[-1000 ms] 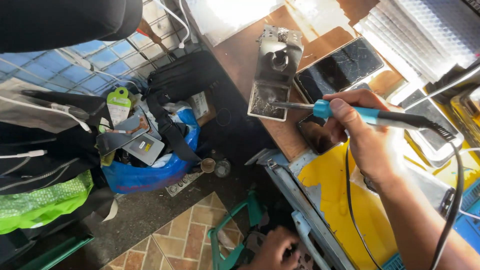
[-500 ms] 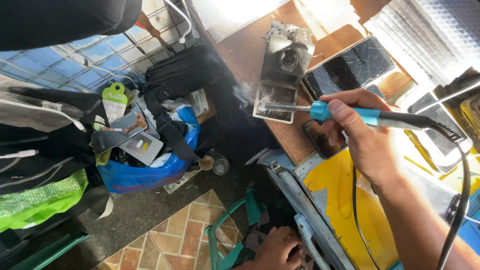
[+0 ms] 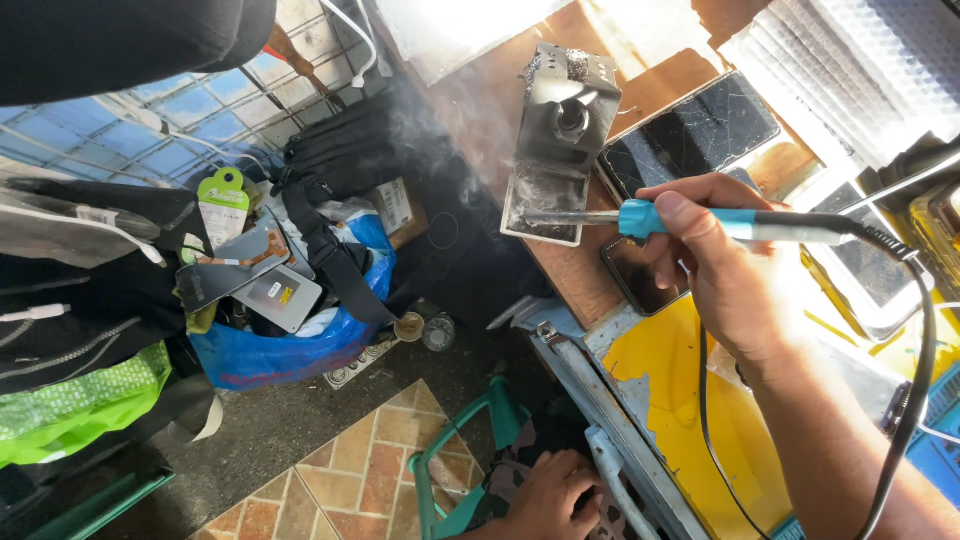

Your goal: Repairing a mobile phone battery by soldering connections on a workbench

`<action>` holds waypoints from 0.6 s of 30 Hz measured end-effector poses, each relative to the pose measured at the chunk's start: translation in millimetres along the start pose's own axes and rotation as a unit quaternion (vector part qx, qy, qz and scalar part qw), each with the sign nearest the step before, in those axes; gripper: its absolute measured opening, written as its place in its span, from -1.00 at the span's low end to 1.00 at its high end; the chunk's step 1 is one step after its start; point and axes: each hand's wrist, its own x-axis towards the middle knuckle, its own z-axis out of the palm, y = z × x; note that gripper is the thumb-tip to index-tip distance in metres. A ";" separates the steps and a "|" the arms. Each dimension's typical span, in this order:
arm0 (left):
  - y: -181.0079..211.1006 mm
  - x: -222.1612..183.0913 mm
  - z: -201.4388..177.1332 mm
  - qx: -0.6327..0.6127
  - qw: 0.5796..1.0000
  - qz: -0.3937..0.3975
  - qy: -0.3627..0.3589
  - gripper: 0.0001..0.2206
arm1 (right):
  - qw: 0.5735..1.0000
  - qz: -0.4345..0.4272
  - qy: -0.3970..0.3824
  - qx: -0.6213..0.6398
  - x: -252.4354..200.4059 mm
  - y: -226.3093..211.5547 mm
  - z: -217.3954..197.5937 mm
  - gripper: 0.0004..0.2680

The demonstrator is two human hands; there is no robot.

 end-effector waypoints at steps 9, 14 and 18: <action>-9.2 0.4 6.4 0.020 0.999 0.034 0.021 -0.78 | 0.961 0.102 0.123 0.227 -3.4 1.1 -39.8 -0.85; 17.8 2.1 -6.5 0.067 0.992 0.070 0.081 -0.84 | 0.940 0.086 0.176 0.278 -41.8 -10.1 -64.9 -0.92; 23.6 11.0 -0.1 0.148 0.969 0.140 0.139 -0.90 | 0.946 -0.060 0.229 0.221 -104.1 12.3 -113.4 -0.82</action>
